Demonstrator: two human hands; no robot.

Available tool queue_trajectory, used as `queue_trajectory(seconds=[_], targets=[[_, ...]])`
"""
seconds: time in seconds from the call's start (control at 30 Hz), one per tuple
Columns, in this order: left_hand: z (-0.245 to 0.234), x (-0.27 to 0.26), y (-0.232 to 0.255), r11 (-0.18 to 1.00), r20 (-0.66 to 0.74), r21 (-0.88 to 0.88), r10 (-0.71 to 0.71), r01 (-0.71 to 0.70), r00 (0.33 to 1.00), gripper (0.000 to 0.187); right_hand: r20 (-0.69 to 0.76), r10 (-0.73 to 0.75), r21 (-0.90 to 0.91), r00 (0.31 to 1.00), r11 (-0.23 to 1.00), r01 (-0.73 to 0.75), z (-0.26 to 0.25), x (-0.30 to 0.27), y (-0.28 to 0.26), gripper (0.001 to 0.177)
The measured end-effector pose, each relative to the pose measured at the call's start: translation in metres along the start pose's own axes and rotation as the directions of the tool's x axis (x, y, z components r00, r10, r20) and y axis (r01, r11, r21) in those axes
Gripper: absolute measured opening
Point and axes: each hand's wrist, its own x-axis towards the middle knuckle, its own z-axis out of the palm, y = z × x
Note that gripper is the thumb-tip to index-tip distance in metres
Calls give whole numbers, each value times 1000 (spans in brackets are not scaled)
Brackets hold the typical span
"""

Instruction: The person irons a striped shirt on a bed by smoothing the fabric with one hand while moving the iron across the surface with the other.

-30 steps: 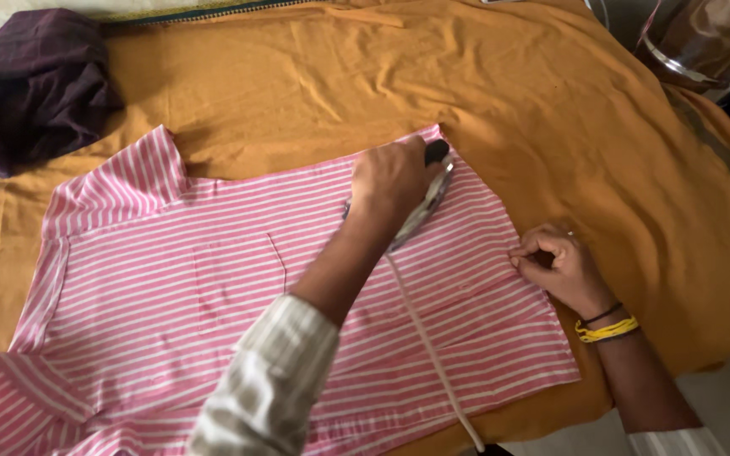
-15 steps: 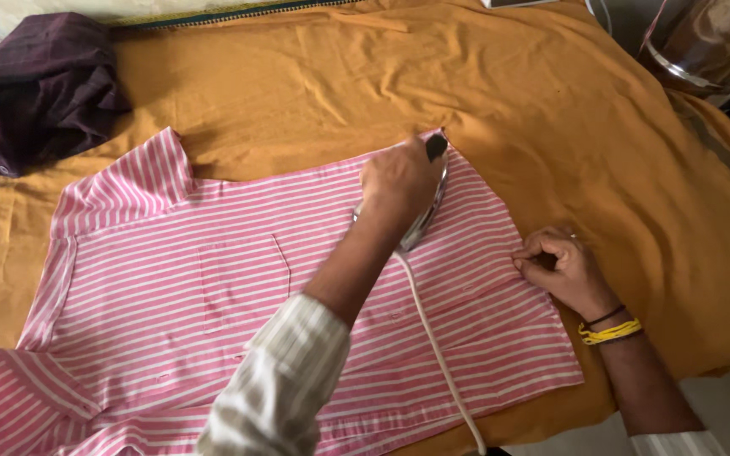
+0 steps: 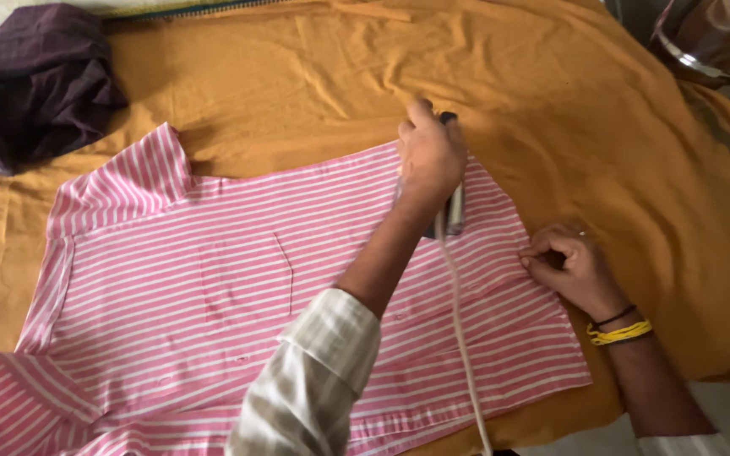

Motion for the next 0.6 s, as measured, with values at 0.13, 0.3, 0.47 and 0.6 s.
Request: queue_trajectory(seconds=[0.13, 0.3, 0.47, 0.6], targets=[[-15, 0, -47, 980, -253, 34, 199, -197, 947, 37, 48, 21, 136, 999, 990, -27, 1, -2, 12, 10], [-124, -17, -123, 877, 97, 398, 250, -268, 963, 19, 36, -21, 64, 999, 998, 19, -3, -3, 24, 9], [-223, -56, -166, 793, 41, 587, 170, -161, 985, 24, -31, 189, 274, 981, 946, -174, -4, 24, -21, 29], [-247, -79, -185, 764, 5, 643, 73, -60, 997, 57, -105, 66, 196, 992, 980, -45, 11, 61, -92, 57]])
